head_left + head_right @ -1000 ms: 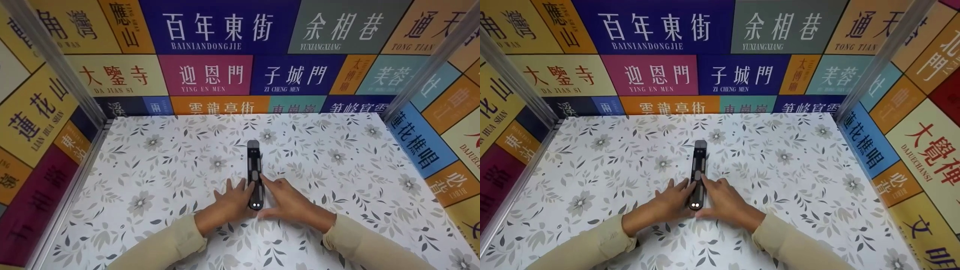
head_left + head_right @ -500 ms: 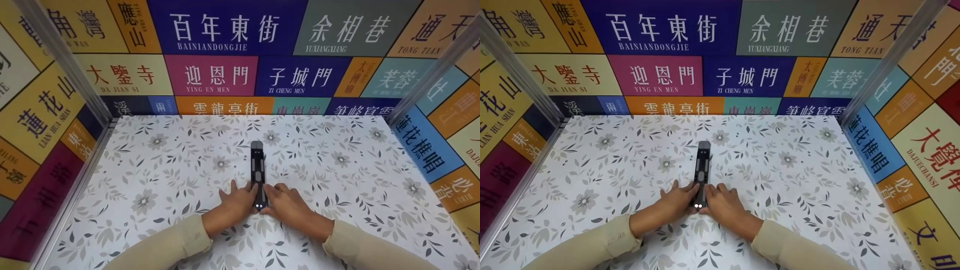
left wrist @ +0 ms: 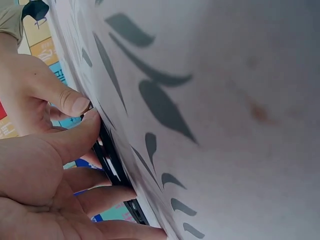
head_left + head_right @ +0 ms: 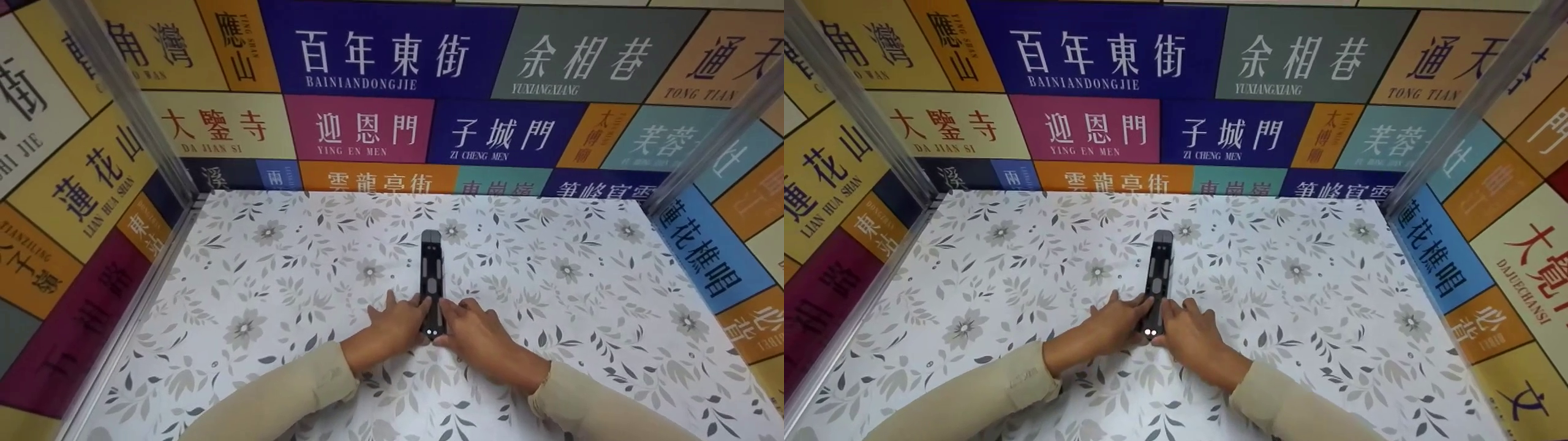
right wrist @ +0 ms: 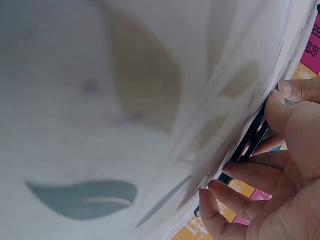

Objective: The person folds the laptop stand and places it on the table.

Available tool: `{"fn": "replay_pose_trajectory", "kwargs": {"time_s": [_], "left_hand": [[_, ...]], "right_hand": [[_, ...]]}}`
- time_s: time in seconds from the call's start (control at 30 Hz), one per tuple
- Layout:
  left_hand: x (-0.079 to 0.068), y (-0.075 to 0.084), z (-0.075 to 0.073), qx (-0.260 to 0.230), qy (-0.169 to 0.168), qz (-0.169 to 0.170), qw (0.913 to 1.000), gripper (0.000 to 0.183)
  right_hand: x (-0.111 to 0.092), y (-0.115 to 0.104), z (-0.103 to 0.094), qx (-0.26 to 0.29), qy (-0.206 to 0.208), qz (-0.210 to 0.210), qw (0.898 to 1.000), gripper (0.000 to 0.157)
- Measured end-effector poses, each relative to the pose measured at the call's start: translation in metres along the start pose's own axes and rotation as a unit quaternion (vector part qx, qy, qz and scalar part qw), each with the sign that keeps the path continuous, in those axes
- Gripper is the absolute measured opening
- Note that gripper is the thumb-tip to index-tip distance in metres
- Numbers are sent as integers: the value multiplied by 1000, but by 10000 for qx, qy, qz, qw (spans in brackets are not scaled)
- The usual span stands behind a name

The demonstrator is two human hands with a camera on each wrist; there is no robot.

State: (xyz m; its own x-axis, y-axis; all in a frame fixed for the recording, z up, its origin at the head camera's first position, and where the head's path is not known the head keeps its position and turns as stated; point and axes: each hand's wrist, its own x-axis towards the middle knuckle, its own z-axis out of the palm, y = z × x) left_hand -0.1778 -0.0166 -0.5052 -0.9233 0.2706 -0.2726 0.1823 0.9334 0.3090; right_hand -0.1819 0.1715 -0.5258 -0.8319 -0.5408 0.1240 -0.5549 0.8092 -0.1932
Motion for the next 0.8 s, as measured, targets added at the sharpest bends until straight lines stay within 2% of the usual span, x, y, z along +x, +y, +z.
{"fn": "replay_pose_trajectory", "kwargs": {"time_s": [0.23,0.4,0.6,0.8], "left_hand": [[10,-4,0,-403,-29,22,9992,79],[17,-3,-3,-547,-75,-30,9985,78],[21,-1,-6,-362,38,-107,9993,85],[26,-2,-5,-405,106,-81,9991,90]], "right_hand": [[8,5,-1,441,-275,229,9984,79],[16,10,-4,760,-343,229,9963,77],[21,13,-9,493,-352,110,9981,75],[23,16,-11,544,-562,355,9963,73]]}}
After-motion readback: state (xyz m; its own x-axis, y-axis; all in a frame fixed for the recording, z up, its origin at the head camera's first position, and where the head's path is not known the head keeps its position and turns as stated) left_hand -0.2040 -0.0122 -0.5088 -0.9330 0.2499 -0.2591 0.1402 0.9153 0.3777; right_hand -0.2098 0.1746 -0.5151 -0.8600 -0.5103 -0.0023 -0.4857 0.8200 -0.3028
